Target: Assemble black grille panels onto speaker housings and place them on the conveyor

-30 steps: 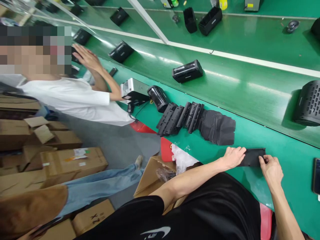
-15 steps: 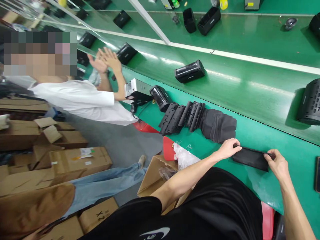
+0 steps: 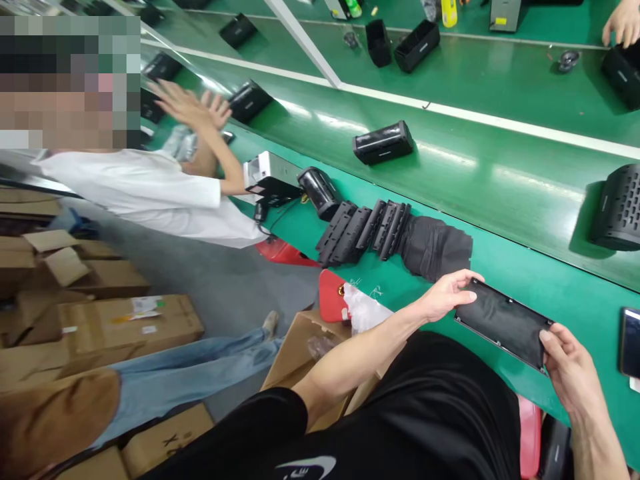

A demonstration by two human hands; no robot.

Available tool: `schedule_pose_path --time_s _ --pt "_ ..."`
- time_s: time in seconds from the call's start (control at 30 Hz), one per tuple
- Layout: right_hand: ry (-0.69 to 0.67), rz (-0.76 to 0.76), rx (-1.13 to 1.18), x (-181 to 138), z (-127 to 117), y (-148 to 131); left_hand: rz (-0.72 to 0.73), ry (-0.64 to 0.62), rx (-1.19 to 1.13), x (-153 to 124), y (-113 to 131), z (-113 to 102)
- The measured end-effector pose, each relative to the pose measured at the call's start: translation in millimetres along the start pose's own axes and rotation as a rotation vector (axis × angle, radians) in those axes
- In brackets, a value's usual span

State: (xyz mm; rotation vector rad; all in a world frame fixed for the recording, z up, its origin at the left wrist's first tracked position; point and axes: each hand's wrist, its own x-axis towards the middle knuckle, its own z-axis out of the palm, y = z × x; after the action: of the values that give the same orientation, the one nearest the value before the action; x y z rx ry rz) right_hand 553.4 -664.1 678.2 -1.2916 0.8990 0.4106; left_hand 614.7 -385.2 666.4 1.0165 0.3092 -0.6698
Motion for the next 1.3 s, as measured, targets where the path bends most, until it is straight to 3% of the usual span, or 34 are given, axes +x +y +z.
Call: schedule_pose_path --time_s 0.3,0.53,1.3 --pt "0.083 -0.043 -0.006 -16.8 1.6 -1.8 0.013 -0.011 0.037 -6.5 1.2 6.3" --pt "0.057 -0.075 -0.002 -19.2 6.4 -3.4 0.067 -0.002 0.133 -4.3 -2.3 -0.4" --pt "0.118 -0.007 0.050 -25.8 20.3 -16.4 0.049 -0.020 0.168 -3.8 -5.3 -2.5"
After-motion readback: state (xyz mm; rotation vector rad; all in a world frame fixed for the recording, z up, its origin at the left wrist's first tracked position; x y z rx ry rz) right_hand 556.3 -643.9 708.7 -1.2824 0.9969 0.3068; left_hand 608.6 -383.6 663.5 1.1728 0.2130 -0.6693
